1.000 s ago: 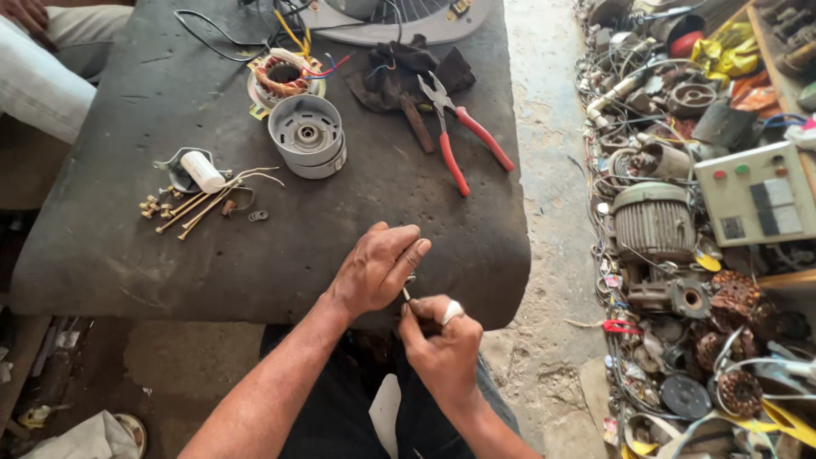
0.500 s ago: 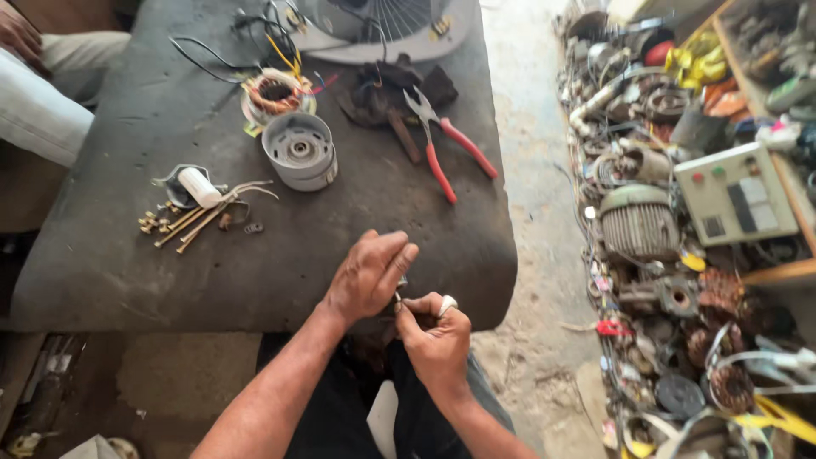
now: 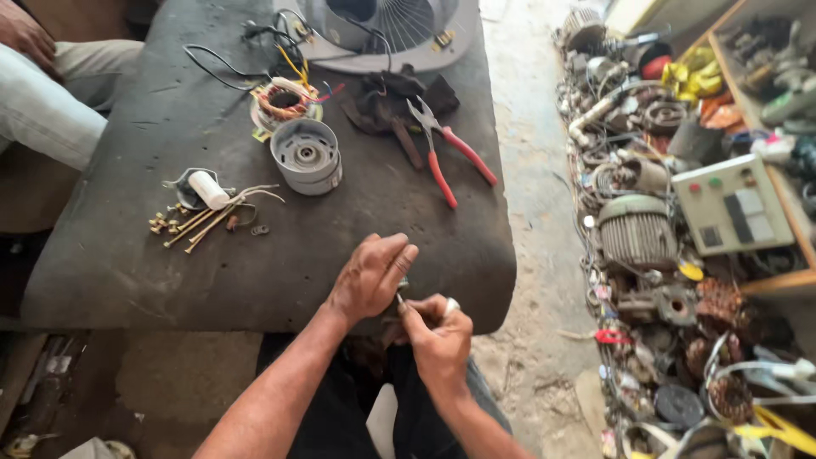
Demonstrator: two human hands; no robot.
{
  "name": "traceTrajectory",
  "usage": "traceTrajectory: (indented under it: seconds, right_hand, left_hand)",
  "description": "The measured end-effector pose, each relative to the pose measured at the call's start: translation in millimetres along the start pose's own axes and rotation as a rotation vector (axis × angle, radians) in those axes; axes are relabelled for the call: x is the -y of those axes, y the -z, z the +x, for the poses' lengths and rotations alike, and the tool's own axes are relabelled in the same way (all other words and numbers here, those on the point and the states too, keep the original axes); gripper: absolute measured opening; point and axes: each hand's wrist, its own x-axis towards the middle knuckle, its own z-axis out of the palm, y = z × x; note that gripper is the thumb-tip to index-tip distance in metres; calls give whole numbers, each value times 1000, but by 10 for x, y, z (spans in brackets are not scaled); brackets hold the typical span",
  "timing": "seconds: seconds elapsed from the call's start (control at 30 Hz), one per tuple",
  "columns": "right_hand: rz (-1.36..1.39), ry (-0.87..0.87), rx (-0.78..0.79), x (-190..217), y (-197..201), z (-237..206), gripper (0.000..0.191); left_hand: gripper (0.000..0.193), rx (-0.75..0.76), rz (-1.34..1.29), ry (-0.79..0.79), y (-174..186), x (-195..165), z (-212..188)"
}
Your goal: The person uses a screwdriver to disassemble a small cylindrical electrical component on a workbench, removing a screw and separating parts. They then reassemble the component by aligning the parts and tightening the screw. The workbench holds a disassembled fan, pliers, and other electrical parts.
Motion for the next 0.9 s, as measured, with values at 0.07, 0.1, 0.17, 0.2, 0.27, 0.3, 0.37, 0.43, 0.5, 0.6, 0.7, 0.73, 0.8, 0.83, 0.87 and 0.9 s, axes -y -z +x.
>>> traceTrajectory:
  seconds: [0.07, 0.1, 0.17, 0.2, 0.27, 0.3, 0.37, 0.43, 0.5, 0.6, 0.7, 0.73, 0.8, 0.83, 0.87, 0.9]
  right_hand:
    - [46, -46, 16, -21, 16, 56, 13]
    - [72, -85, -2, -32, 34, 68, 14]
    - [-179, 127, -28, -49, 78, 75, 11]
    - [-291, 261, -26, -60, 82, 87, 10]
    - [-256, 291, -40, -74, 84, 87, 13]
    - [-246, 280, -47, -74, 76, 80, 15]
    - [-198, 94, -15, -62, 49, 66, 12]
    - [-96, 6, 14, -25, 20, 64, 11]
    - [26, -47, 14, 19, 17, 53, 12]
    - [-459, 406, -22, 45, 37, 54, 12]
    - [-203, 262, 25, 20, 70, 25, 12]
    - [-135, 188, 14, 14, 75, 15, 12]
    - [-14, 15, -5, 21, 63, 7, 13]
    - [-12, -12, 1, 38, 49, 6, 14]
    - [-7, -43, -3, 65, 26, 9, 14]
    - [4, -50, 2, 106, 5, 29, 14]
  left_hand:
    - [23, -17, 15, -21, 4, 46, 16]
    - [30, -176, 74, -273, 9, 66, 7]
    - [39, -377, 170, -535, -8, 77, 17]
    - [39, -421, 225, -547, -10, 84, 17]
    - [40, -457, 263, -553, -41, 84, 42]
    - [42, -430, 249, -542, -55, 80, 47]
    - [37, -268, 73, -332, -97, 64, 15]
    - [27, -69, -172, 25, -125, 80, 21]
    - [20, -4, -136, 82, -131, 105, 6]
    - [33, -241, 100, -276, -117, 143, -10]
    - [42, -386, 193, -514, -101, 163, 10]
    - [42, -401, 187, -525, -103, 158, 14]
    - [44, -437, 222, -562, -103, 149, 26]
    - [45, -436, 223, -566, -109, 140, 25]
    - [45, -398, 198, -527, -115, 118, 4]
    - [45, -377, 186, -502, -121, 106, 2]
